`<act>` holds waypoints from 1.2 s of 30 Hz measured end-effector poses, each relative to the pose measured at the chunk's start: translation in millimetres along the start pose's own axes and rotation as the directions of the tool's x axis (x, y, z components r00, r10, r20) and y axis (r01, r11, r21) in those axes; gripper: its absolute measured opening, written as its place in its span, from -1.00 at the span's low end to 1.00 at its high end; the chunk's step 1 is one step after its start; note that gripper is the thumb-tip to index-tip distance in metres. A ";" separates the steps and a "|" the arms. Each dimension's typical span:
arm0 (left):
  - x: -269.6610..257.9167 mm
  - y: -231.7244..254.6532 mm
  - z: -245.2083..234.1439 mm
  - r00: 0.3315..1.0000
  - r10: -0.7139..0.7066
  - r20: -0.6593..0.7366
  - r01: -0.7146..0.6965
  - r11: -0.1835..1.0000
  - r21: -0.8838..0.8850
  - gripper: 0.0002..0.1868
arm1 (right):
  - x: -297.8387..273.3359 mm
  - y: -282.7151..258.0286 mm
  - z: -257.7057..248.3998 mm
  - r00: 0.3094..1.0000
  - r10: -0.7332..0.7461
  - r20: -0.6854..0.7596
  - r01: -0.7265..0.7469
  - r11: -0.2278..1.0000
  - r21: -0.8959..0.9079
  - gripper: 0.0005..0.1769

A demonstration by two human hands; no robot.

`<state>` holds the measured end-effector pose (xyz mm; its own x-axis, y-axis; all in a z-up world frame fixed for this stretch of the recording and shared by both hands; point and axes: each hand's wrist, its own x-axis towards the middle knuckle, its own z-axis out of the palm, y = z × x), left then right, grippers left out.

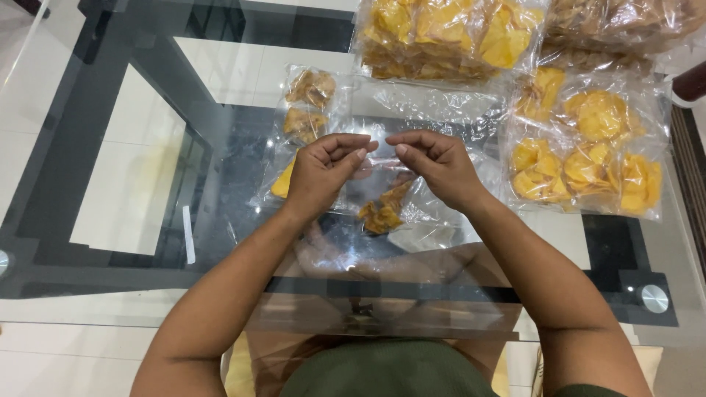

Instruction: Manually placing dried fruit slices into small plastic bags on a glass table.

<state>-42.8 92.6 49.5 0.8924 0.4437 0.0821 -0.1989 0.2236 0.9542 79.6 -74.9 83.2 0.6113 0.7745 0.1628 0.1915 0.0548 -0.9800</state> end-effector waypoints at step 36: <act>-7.4 8.3 7.8 0.997 0.034 -0.065 -0.032 0.999 0.020 -0.84 | 4.2 19.0 -13.2 0.992 -0.018 0.127 0.012 0.999 0.050 -0.48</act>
